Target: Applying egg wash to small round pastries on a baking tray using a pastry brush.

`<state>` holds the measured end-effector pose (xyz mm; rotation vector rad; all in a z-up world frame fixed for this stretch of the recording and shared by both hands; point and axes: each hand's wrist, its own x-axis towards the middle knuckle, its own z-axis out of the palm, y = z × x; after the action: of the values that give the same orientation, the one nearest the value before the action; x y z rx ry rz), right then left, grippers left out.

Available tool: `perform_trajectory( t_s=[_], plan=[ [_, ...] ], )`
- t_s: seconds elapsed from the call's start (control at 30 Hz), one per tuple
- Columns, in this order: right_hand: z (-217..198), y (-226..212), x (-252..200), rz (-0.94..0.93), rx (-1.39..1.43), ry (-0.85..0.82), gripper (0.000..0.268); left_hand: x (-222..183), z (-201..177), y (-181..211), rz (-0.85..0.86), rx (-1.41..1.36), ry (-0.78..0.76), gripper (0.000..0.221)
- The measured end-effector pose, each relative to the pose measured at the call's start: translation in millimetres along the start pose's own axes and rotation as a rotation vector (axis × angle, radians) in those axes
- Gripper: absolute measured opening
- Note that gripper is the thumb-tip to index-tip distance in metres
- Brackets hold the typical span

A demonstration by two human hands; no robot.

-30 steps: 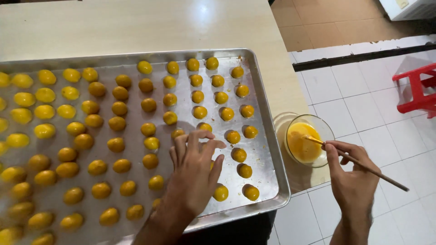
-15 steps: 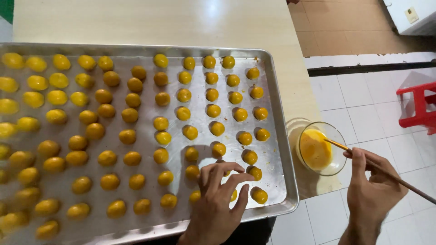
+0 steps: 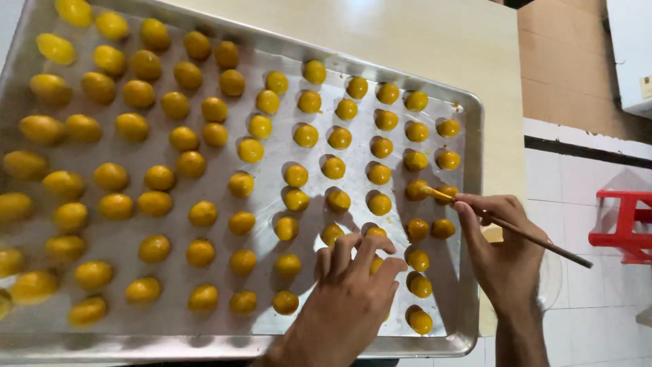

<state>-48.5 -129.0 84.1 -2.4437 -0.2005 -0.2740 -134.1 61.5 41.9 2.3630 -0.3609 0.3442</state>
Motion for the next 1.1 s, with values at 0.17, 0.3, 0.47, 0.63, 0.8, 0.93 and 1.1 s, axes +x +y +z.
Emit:
perform_trajectory(
  t_s=[0.17,0.3,0.47,0.63,0.8,0.93,1.1],
  plan=[
    [8.3,-1.9,3.7,-0.023,-0.034,-0.074,0.011,44.9,-11.6,-25.2,0.176,0.294,-0.021,0.021],
    [9.6,-0.9,4.2,0.009,-0.001,-0.072,0.012,94.3,11.2,-47.6,0.304,0.411,-0.014,0.029],
    [6.2,-2.3,1.8,-0.008,-0.047,-0.083,0.011,128.4,47.5,-63.0,0.362,0.381,-0.032,0.036],
    [7.5,-4.7,3.9,-0.012,-0.031,-0.063,0.011,158.0,59.0,-65.6,0.386,0.298,-0.312,0.040],
    [9.3,-6.3,2.8,-0.125,-0.059,-0.132,0.018,161.8,62.0,-65.8,0.388,0.385,-0.142,0.045],
    [4.2,-4.8,-3.3,-0.169,-0.179,-0.157,0.013,154.8,46.1,-64.0,0.368,0.352,-0.209,0.055],
    [5.5,-13.0,4.7,-0.201,-0.153,-0.125,0.013,131.1,22.8,-60.1,0.348,0.372,0.026,0.032]
  ],
)
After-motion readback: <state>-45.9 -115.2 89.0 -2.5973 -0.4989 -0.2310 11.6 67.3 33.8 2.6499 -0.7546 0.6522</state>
